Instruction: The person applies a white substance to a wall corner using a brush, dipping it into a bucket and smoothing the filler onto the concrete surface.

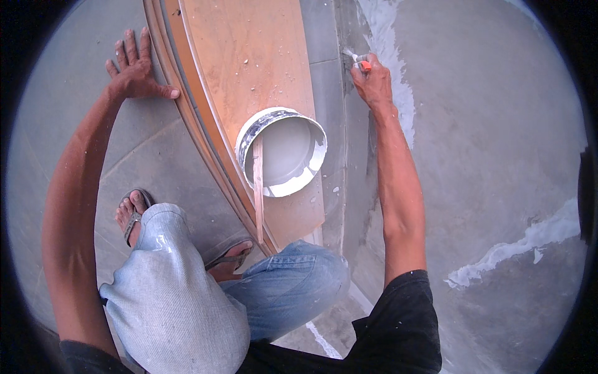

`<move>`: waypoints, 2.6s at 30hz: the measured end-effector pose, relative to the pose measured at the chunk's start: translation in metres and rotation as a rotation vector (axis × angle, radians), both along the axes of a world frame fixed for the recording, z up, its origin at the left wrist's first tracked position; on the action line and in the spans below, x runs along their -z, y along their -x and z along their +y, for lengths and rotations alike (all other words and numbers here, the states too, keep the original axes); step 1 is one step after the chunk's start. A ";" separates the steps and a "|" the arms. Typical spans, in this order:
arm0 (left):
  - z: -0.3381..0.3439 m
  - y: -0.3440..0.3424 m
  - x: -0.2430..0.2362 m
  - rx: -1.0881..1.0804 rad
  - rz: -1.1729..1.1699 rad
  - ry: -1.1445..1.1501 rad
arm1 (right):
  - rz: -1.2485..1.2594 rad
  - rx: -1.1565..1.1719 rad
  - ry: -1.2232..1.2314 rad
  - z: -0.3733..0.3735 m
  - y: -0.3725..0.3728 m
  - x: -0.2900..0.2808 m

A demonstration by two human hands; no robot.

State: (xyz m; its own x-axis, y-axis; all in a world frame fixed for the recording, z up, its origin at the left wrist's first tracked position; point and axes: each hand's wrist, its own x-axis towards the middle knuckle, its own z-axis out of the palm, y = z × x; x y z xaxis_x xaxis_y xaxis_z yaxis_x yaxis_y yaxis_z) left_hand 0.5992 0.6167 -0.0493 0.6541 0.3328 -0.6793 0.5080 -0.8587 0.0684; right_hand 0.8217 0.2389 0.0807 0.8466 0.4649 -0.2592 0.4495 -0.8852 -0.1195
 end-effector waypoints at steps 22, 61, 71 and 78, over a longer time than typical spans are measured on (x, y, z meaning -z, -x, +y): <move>0.005 0.002 0.010 0.030 0.004 -0.010 | -0.001 0.007 -0.132 0.015 -0.010 0.001; 0.006 0.006 0.022 0.046 0.002 -0.059 | 0.111 0.093 0.024 -0.009 0.000 -0.008; 0.012 0.019 0.036 0.013 -0.238 0.018 | 0.146 0.118 0.057 -0.012 0.007 -0.012; 0.010 0.012 0.033 0.039 -0.139 -0.009 | 0.152 0.125 0.076 -0.021 0.010 -0.011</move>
State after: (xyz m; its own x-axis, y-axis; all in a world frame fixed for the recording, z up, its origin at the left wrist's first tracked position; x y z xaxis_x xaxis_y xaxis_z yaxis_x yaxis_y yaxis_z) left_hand 0.5871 0.6263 -0.0819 0.7542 0.3110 -0.5783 0.4605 -0.8784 0.1282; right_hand 0.8119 0.2179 0.0918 0.8447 0.3333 -0.4189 0.3178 -0.9419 -0.1086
